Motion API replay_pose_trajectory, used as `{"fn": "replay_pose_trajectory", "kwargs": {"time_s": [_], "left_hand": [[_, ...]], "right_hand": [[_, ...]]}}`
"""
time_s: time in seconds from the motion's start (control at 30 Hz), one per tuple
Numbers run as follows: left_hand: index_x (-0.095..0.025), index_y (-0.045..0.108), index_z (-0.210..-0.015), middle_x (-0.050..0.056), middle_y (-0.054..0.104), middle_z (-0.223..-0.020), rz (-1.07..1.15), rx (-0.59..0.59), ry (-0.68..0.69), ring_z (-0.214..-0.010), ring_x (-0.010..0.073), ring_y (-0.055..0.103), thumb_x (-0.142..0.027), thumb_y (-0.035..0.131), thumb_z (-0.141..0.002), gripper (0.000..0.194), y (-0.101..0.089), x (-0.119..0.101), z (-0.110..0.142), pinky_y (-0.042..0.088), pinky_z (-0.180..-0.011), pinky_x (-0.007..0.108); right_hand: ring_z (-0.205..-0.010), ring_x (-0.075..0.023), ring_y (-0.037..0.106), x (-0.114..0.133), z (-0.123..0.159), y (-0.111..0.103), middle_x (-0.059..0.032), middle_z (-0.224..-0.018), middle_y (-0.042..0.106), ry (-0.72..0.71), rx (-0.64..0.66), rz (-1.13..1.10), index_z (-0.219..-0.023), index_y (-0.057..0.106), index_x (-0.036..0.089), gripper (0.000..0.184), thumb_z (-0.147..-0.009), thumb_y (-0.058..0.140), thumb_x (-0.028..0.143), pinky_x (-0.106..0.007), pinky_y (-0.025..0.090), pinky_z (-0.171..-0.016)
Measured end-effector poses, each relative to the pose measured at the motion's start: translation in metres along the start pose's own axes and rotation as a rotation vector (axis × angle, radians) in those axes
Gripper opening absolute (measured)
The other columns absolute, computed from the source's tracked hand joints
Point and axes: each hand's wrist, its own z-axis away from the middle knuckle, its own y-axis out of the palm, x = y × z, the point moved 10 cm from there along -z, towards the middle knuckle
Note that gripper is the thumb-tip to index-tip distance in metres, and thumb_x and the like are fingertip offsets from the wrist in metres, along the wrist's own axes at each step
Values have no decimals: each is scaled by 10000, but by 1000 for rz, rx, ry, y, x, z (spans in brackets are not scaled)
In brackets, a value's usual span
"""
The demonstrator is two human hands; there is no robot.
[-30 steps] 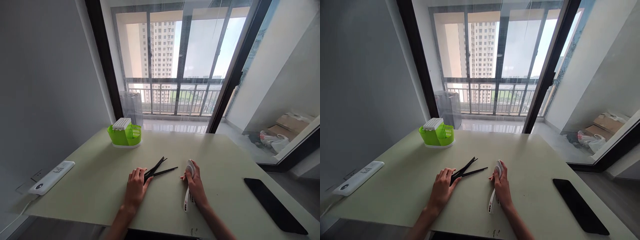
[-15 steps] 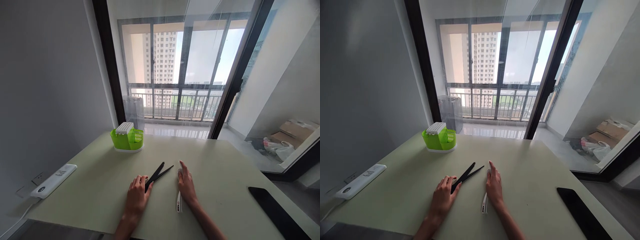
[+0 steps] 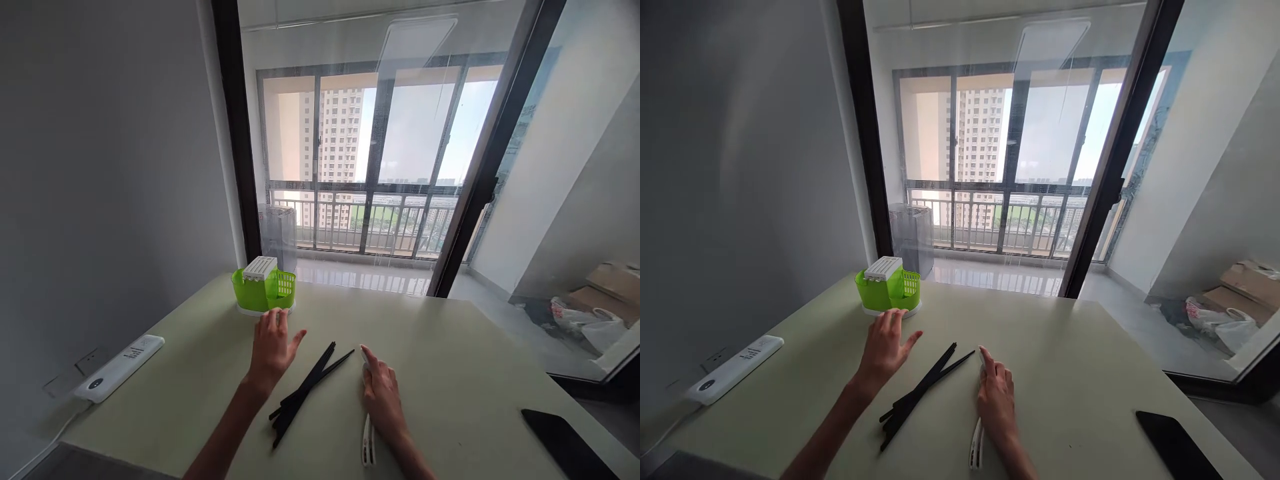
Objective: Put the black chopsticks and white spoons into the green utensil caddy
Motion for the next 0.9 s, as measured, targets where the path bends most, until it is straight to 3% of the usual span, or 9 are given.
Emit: {"fn": "replay_pose_trajectory", "kwargs": {"time_s": [0.1, 0.2, 0.3, 0.4, 0.57, 0.73, 0.9], "left_hand": [[-171, 551, -1330, 199, 547, -1402, -50, -134, -12, -1325, 376, 479, -462, 530, -969, 464, -25, 27, -65, 382, -1118, 517], [-143, 536, -1380, 210, 486, -1497, -104, -118, -59, -1397, 403, 407, -491, 486, -975, 536, -16, 65, -106, 323, -1155, 536], [-107, 536, -1414, 215, 471, -1538, -159, -37, -109, -1406, 447, 387, -530, 454, -974, 616, 9, 99, -119, 301, -1154, 572], [-104, 530, -1448, 202, 480, -1549, -165, -23, -106, -1420, 452, 371, -547, 421, -983, 651, 20, 110, -118, 317, -1141, 576], [-182, 563, -1444, 157, 513, -1544, -88, 6, -31, -1381, 386, 468, -544, 396, -1003, 595, 20, 80, -114, 353, -1134, 555], [-244, 508, -1498, 116, 448, -1601, 75, 169, 52, -1373, 334, 520, -566, 331, -1030, 595, 36, 22, -112, 385, -1144, 514], [-307, 483, -1517, 84, 386, -1642, 164, 261, 139, -1300, 348, 586, -566, 310, -1036, 573, 49, -44, -107, 480, -1049, 499]], "right_hand": [[-1014, -279, 571, 4, 1, -1, -68, -1054, 678, -17, -8, 4, -1391, 630, 326, 496, -928, 455, 344, -423, 447, -961], [-1041, -276, 575, 7, 2, -3, -58, -1083, 673, -26, -8, 16, -1338, 660, 358, 462, -917, 472, 330, -401, 454, -963], [-1094, -279, 570, 10, 2, -2, -60, -1146, 664, -40, 14, 36, -1362, 635, 359, 486, -918, 449, 293, -404, 451, -991], [-1143, -280, 562, 11, 3, -2, -63, -1197, 650, -50, 25, 34, -1370, 624, 351, 476, -933, 442, 294, -409, 450, -1014], [-1158, -281, 569, 13, 5, -2, -82, -1278, 614, -61, 20, 64, -1320, 650, 323, 425, -936, 471, 330, -426, 469, -1013], [-1230, -290, 559, 13, 4, -2, -112, -1359, 572, -79, 14, 65, -1272, 673, 269, 410, -918, 471, 313, -446, 463, -1054], [-1237, -276, 571, 13, 3, -4, -101, -1344, 596, -90, 19, 58, -1259, 679, 268, 415, -897, 477, 290, -431, 477, -1054]]}}
